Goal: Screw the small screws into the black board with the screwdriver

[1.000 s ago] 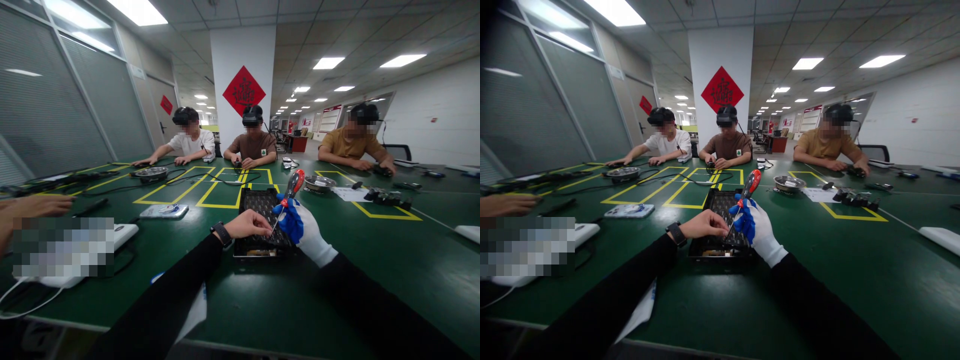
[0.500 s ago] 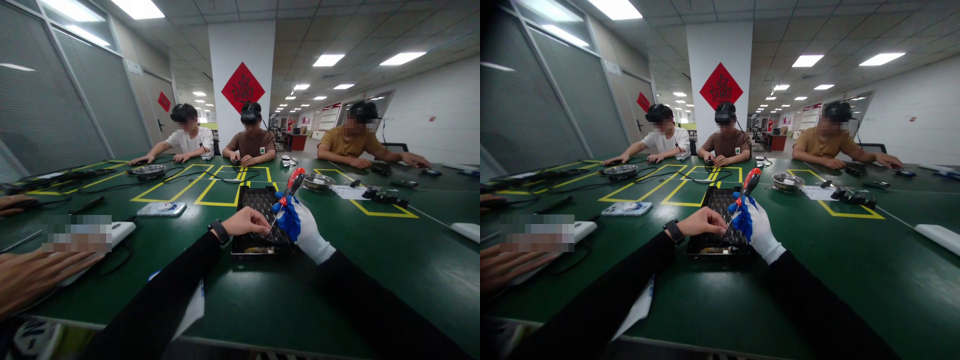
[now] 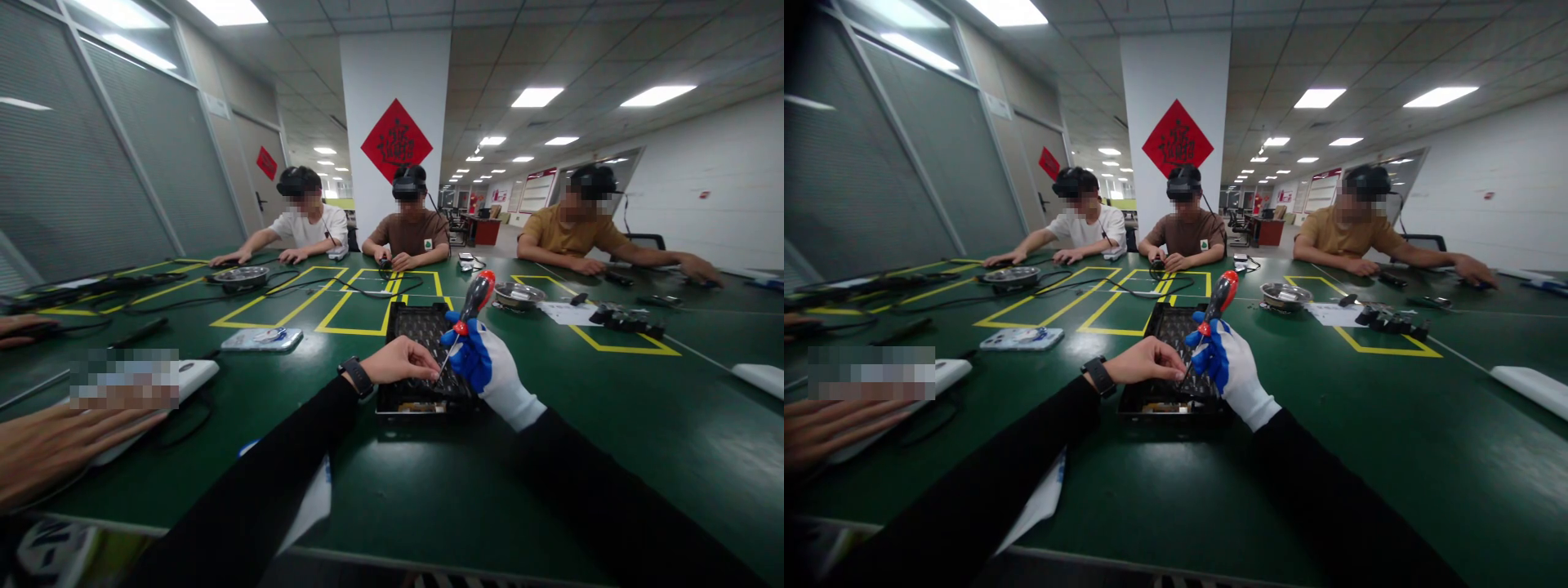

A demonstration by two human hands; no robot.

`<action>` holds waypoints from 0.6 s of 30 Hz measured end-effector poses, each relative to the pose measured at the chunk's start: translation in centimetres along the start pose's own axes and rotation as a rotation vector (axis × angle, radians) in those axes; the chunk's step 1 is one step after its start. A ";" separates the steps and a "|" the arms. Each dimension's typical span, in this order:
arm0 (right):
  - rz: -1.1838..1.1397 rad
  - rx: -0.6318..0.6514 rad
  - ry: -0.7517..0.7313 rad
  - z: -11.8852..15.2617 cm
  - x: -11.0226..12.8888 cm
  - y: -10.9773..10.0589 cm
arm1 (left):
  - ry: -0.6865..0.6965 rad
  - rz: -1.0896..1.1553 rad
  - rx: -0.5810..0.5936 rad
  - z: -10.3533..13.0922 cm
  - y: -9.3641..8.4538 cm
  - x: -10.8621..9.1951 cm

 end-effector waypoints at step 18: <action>0.060 -0.017 -0.023 0.1 0.2 -0.2 | 0.013 -0.011 0.038 -0.1 0.3 0.2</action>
Point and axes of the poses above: each hand's wrist, its own z-axis away from the middle knuckle, its own y-axis out of the palm, x = y × z, the point moved 9 cm from there along -z, towards the middle knuckle, and after that the axes turned 14 degrees about -y, right-handed, at the moved point
